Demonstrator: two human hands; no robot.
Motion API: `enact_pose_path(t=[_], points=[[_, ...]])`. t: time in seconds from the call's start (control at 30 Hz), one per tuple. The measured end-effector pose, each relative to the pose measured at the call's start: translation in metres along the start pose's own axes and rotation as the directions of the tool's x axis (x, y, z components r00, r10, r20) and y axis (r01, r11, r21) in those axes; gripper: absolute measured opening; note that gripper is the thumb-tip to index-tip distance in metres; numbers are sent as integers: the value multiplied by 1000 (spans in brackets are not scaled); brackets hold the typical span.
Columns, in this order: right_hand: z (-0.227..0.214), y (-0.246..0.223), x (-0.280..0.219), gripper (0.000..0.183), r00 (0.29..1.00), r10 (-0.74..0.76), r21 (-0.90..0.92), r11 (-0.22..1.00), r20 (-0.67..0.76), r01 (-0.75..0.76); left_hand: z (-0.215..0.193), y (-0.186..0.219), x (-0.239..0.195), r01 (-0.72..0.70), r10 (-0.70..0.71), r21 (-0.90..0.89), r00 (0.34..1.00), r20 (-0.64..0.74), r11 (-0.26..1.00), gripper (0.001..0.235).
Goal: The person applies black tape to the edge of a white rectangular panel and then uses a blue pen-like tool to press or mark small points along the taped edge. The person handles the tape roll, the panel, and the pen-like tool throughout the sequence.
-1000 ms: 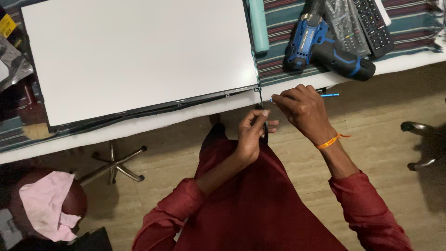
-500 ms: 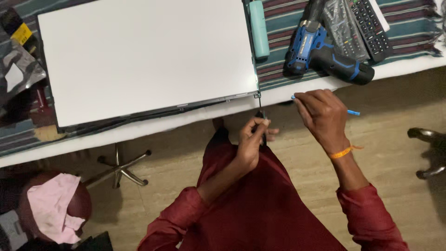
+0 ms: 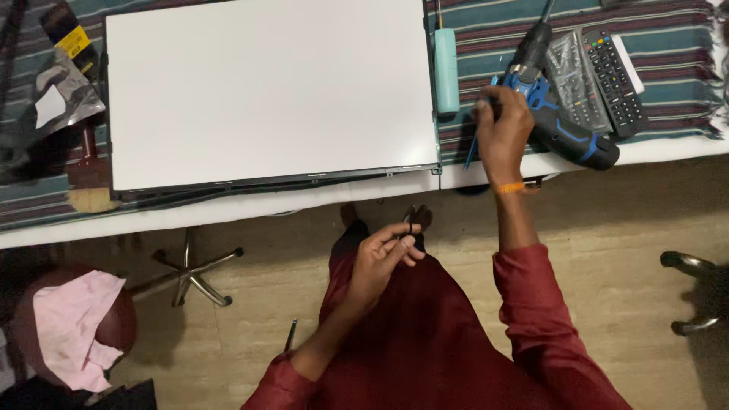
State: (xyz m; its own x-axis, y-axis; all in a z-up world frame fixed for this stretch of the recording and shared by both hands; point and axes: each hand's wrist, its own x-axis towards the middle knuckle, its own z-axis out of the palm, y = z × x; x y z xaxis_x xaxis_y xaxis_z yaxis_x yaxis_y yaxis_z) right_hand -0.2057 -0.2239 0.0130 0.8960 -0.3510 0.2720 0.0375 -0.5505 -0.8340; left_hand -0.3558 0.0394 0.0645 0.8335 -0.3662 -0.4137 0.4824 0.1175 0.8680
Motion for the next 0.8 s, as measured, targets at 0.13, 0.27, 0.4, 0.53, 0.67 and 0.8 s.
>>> enact_pose_path(t=[0.13,0.27,0.4,0.53,0.67,0.8], points=[[39,25,57,21,989,-148,-351,925,11,143,-20,13,-1,-53,54,-7,993,101,999,36],[31,-16,72,14,988,-155,-469,874,-21,127,-55,42,-6,-98,119,-98,964,236,990,35],[14,-134,-9,16,951,-88,184,972,-297,147,-108,88,-20,-113,151,-139,943,297,984,34],[90,-259,-96,40,932,-324,-16,943,160,331,-190,154,-37,-147,207,-204,927,312,968,38],[186,-320,-115,73,852,-468,169,883,234,439,-256,201,-44,-65,125,-246,964,237,967,41],[243,-352,-109,75,869,-451,324,869,203,375,-306,237,-41,-59,120,-287,972,202,956,44]])
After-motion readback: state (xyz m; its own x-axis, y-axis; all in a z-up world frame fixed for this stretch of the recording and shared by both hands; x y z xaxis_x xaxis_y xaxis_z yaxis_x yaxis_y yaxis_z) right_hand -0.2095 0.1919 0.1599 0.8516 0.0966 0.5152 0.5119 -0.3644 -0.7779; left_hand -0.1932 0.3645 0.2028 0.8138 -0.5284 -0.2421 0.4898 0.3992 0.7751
